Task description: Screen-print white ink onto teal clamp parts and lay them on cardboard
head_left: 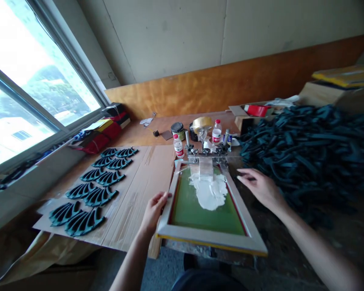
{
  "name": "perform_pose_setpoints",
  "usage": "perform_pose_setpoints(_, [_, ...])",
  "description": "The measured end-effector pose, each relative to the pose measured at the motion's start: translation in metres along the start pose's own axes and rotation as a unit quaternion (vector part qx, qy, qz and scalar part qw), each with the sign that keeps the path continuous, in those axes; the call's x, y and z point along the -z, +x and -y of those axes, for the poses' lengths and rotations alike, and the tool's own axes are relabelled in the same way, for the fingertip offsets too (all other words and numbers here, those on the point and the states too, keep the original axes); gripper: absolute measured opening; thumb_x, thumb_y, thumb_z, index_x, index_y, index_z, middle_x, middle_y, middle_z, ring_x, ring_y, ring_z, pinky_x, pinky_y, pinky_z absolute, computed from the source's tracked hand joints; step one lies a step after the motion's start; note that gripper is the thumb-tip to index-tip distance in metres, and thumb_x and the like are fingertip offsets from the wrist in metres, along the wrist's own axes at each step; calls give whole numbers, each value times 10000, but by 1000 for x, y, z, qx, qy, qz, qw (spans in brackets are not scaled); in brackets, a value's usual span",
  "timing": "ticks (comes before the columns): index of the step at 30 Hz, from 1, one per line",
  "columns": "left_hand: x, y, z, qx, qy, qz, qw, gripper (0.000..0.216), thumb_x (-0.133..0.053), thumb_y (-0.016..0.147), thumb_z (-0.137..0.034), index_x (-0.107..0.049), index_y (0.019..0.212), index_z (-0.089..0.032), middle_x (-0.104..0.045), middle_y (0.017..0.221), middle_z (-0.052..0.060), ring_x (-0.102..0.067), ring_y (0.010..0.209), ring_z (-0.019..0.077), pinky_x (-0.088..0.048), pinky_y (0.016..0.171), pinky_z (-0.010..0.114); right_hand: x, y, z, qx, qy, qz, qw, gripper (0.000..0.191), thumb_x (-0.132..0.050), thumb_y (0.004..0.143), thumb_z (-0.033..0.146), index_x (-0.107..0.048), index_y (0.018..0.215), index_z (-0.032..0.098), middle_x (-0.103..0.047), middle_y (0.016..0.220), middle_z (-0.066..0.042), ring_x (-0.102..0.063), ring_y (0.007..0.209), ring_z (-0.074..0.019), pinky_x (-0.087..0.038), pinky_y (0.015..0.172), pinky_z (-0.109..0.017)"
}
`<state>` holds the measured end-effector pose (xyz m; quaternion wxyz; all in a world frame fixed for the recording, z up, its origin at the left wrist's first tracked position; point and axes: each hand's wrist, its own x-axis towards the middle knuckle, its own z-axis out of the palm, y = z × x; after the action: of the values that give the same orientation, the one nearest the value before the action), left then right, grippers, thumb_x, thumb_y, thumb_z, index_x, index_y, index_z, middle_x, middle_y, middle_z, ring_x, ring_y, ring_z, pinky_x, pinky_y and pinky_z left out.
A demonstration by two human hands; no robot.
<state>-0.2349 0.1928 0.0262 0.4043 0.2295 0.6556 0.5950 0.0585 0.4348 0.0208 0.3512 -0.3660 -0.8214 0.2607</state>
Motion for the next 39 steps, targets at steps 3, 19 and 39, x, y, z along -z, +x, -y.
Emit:
perform_pose_setpoints(3, [10, 7, 64, 17, 44, 13, 999, 780, -711, 669, -569, -516, 1304, -162, -652, 675, -10, -579, 583, 134, -427, 532, 219, -35, 23, 31, 111, -110, 18, 988, 463, -614, 823, 339, -529, 1258, 206, -529, 1287, -118, -570, 1101, -264, -520, 888, -395])
perform_pose_setpoints(19, [11, 21, 109, -30, 162, 19, 986, 523, -544, 833, -487, -558, 1260, -185, -711, 831, 48, -658, 771, 210, -474, 686, 288, -85, 4, 43, 85, -348, 171, 918, 127, -514, 850, 192, -602, 938, 165, -684, 854, -94, -640, 815, -208, -442, 692, -264])
perform_pose_setpoints(39, [8, 21, 117, -40, 109, -1, 993, 571, -581, 807, -521, -600, 1244, -154, -721, 898, 77, -657, 822, 214, -498, 750, 307, -77, -44, 45, 294, -189, 200, 915, 239, -444, 804, 37, -629, 878, 170, -647, 858, -62, -565, 889, -211, -462, 736, -314])
